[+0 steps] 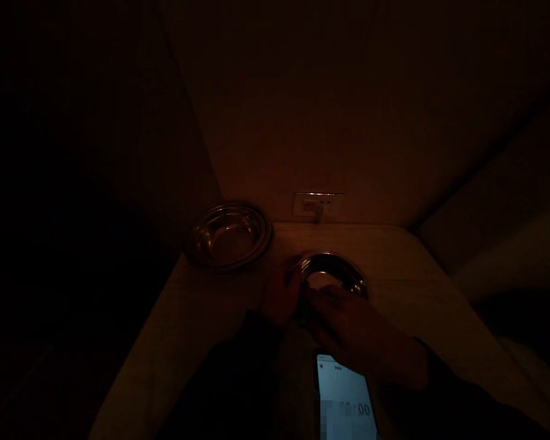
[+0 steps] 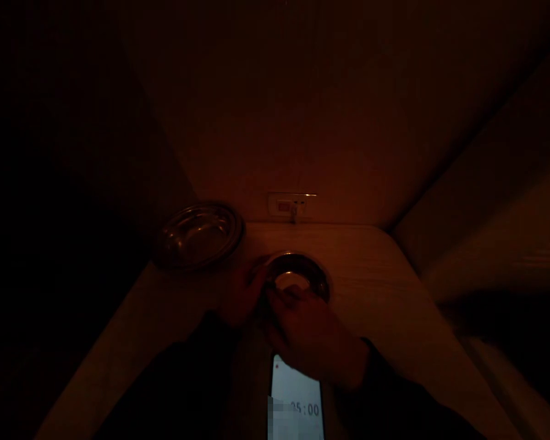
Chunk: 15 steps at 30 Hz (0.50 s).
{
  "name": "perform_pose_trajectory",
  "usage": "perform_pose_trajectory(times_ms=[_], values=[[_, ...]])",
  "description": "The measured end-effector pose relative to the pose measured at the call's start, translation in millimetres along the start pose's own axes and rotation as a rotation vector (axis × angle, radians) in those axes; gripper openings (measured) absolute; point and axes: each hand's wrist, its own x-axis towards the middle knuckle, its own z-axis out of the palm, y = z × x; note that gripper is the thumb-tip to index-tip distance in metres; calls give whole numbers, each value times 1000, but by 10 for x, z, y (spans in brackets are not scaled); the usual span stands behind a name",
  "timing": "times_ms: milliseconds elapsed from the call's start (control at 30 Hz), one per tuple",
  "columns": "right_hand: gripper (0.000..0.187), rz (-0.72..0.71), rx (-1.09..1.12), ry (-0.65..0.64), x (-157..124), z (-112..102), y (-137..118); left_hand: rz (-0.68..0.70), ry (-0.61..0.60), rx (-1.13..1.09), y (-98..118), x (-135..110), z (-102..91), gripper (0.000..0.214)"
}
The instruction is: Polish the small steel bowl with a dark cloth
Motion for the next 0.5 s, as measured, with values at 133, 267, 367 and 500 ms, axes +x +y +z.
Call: perform_pose_trajectory(times_ms=[133, 267, 367, 500], values=[[33, -51, 60, -127, -101, -196, 103, -14, -12, -25, 11, 16, -11, 30], [31, -38, 70, -188, -171, -329, 168, -18, -13, -26, 27, 20, -15, 32], [36, -58, 63, -158, -131, -256, 130, -8, -5, -22, 19, 12, -6, 31], [35, -10, 76, -26, -17, -54, 7, -7, 15, 12, 8, -1, -1, 30]])
